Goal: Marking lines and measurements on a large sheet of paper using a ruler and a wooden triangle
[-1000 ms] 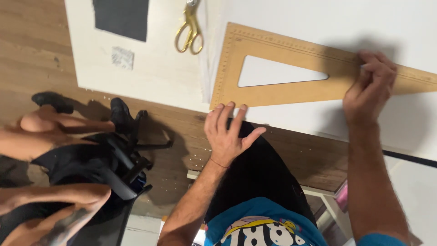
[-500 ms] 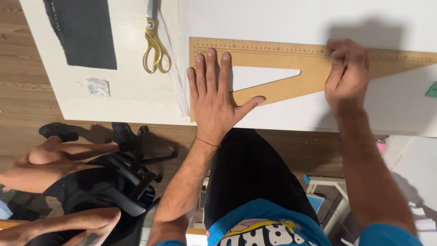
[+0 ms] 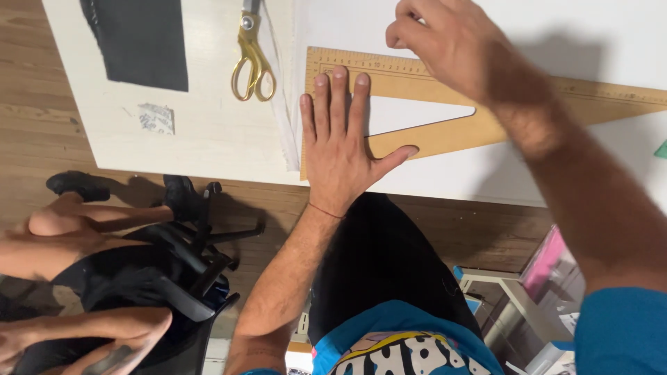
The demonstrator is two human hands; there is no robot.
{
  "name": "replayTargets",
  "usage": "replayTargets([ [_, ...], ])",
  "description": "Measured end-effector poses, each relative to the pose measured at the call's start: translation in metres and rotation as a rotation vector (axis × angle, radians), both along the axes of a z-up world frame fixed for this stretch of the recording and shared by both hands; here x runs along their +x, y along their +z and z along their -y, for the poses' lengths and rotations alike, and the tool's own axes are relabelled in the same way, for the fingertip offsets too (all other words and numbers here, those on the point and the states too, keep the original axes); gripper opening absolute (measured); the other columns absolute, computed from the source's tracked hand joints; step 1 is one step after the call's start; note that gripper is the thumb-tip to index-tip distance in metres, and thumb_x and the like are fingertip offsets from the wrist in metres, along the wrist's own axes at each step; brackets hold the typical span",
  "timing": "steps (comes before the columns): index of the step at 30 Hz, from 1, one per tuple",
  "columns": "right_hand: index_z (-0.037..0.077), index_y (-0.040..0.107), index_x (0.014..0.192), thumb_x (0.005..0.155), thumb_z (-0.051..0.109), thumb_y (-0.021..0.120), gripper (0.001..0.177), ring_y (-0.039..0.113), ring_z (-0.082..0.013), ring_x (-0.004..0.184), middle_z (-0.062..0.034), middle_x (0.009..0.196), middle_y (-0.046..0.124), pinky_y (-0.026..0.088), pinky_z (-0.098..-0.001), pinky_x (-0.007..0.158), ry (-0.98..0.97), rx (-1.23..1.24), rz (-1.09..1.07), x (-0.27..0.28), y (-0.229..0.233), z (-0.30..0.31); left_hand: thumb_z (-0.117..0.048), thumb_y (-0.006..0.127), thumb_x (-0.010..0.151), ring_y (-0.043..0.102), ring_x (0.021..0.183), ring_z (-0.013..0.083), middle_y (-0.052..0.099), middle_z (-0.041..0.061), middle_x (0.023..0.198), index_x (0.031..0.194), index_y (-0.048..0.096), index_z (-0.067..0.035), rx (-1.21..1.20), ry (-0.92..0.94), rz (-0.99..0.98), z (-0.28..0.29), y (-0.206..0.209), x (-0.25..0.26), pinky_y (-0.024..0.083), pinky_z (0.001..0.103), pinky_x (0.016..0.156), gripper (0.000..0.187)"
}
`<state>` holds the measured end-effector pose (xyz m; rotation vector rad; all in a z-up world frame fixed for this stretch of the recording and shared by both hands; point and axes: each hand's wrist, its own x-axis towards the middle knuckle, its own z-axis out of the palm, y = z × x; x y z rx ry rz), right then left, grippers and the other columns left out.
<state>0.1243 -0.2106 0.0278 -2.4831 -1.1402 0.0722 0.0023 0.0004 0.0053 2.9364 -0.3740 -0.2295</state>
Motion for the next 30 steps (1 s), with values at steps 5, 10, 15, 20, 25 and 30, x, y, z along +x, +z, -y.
replayTargets([
  [5,0.0,0.068,0.114,0.104,-0.006,0.067,0.012,0.055,-0.0297,0.091,-0.0144,0.111,0.059,0.044,-0.0393,0.076,0.069,-0.037,-0.02,0.002,0.003,-0.001,-0.109,0.042,0.087,0.024,0.16,0.0331,0.026,0.012,0.169,0.163,0.029,-0.016,0.032,-0.015,0.0,-0.003,0.0,0.001,0.022,0.051,0.135,0.121],
  [10,0.006,0.067,0.115,0.104,-0.003,0.069,0.014,0.058,-0.025,0.095,-0.0093,0.114,0.061,0.048,-0.0341,0.075,0.063,-0.146,0.084,-0.002,0.003,-0.002,-0.11,0.04,0.087,0.025,0.16,0.0323,0.025,0.011,0.169,0.164,0.029,-0.018,0.063,-0.016,-0.013,-0.003,0.002,0.002,0.023,0.05,0.134,0.12],
  [15,0.018,0.07,0.123,0.103,0.008,0.076,0.023,0.056,-0.011,0.084,0.0036,0.099,0.057,0.047,-0.0229,0.066,0.051,-0.331,0.311,-0.003,-0.016,0.013,-0.111,0.038,0.088,0.023,0.16,0.0325,0.024,0.011,0.17,0.164,0.028,-0.017,0.078,-0.03,-0.034,-0.003,0.002,0.002,0.02,0.05,0.134,0.121],
  [20,0.022,0.063,0.116,0.1,0.001,0.069,0.027,0.051,-0.0077,0.085,0.0064,0.101,0.052,0.043,-0.0196,0.069,0.103,-0.423,0.466,-0.001,0.001,0.008,-0.113,0.038,0.087,0.022,0.16,0.0321,0.024,0.01,0.169,0.164,0.027,-0.018,0.11,-0.033,-0.034,-0.002,0.003,0.002,0.021,0.05,0.134,0.122],
  [25,0.016,0.062,0.122,0.096,0.023,0.063,0.026,0.061,-0.0182,0.08,-0.0038,0.095,0.063,0.046,-0.0308,0.068,0.075,-0.483,-0.059,0.011,-0.014,0.004,-0.112,0.04,0.087,0.022,0.16,0.0319,0.025,0.01,0.169,0.164,0.028,-0.018,0.091,-0.02,-0.032,-0.002,0.002,0.003,0.02,0.05,0.135,0.121],
  [30,0.038,0.056,0.123,0.113,0.033,0.061,0.012,0.048,0.0029,0.083,0.0187,0.095,0.046,0.042,-0.0107,0.073,0.091,-0.648,0.762,0.004,0.002,0.01,-0.112,0.04,0.087,0.021,0.16,0.0316,0.024,0.01,0.17,0.164,0.028,-0.018,0.092,-0.024,-0.038,-0.002,0.002,0.003,0.019,0.049,0.135,0.122],
])
